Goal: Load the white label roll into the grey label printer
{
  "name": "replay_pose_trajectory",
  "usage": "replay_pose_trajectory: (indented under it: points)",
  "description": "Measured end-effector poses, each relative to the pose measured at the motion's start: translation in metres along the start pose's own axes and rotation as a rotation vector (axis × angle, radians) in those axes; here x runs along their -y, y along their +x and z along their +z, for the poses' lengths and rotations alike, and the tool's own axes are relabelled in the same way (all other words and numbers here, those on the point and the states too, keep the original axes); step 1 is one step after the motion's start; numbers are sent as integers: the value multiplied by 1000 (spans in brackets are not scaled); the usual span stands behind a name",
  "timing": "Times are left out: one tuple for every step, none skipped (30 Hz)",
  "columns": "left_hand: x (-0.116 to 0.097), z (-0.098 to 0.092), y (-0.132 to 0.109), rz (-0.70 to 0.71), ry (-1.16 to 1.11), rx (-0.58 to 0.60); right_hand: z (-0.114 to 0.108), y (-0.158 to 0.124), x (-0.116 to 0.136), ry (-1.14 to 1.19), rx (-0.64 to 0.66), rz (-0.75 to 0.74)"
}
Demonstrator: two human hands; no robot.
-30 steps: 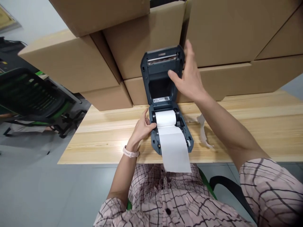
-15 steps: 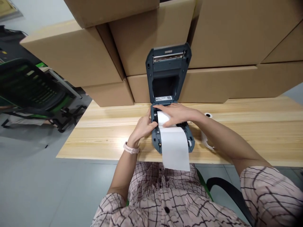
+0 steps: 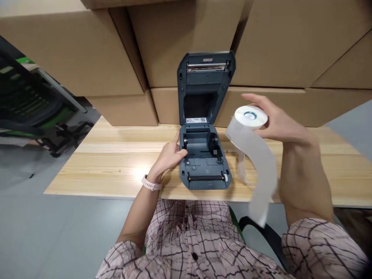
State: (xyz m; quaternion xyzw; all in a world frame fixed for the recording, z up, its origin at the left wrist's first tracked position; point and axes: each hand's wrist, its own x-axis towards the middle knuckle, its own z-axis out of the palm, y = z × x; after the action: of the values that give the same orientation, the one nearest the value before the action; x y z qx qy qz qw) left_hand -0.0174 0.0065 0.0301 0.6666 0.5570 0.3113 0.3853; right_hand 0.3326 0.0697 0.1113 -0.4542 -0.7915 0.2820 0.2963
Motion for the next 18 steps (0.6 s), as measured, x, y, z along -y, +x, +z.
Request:
replay_pose_trajectory:
  points:
    - [0, 0, 0, 1, -3, -2, 3, 4, -9, -14, -27, 40]
    - [0, 0, 0, 0, -9, -4, 8, 9, -19, -15, -45, 70]
    - [0, 1, 0, -4, -19, -5, 14, 15, -29, -3, -54, 93]
    - [0, 1, 0, -10, -30, -6, 21, 21, -39, 20, -53, 112]
    - [-1, 1, 0, -16, -44, -5, 28, 27, -47, 48, -43, 130]
    - [-1, 1, 0, -21, -55, -5, 35, 33, -54, 71, -33, 145]
    - [0, 1, 0, -26, -61, -7, 41, 38, -60, 82, -20, 155]
    - [0, 1, 0, -29, -62, -8, 46, 42, -64, 86, -6, 163]
    - [0, 1, 0, -30, -60, -9, 50, 45, -68, 87, 10, 170]
    - [0, 1, 0, -29, -58, -11, 52, 46, -71, 87, 29, 175]
    - [1, 1, 0, -29, -56, -12, 52, 45, -74, 96, 50, 179]
    - [1, 1, 1, -28, -53, -12, 51, 42, -78, 124, 74, 184]
    - [2, 1, 1, -24, -52, -12, 47, 37, -82, 170, 92, 191]
    - [2, 1, 1, -18, -51, -11, 42, 30, -87, 229, 94, 198]
    - [2, 1, 2, -11, -51, -10, 36, 20, -92, 295, 86, 208]
    - [1, 1, 2, -4, -53, -10, 30, 9, -98, 363, 75, 220]
    - [1, 1, 2, 0, -54, -10, 24, -4, -103, 423, 83, 234]
    - [0, 1, 2, 1, -51, -9, 19, -16, -108, 463, 113, 250]
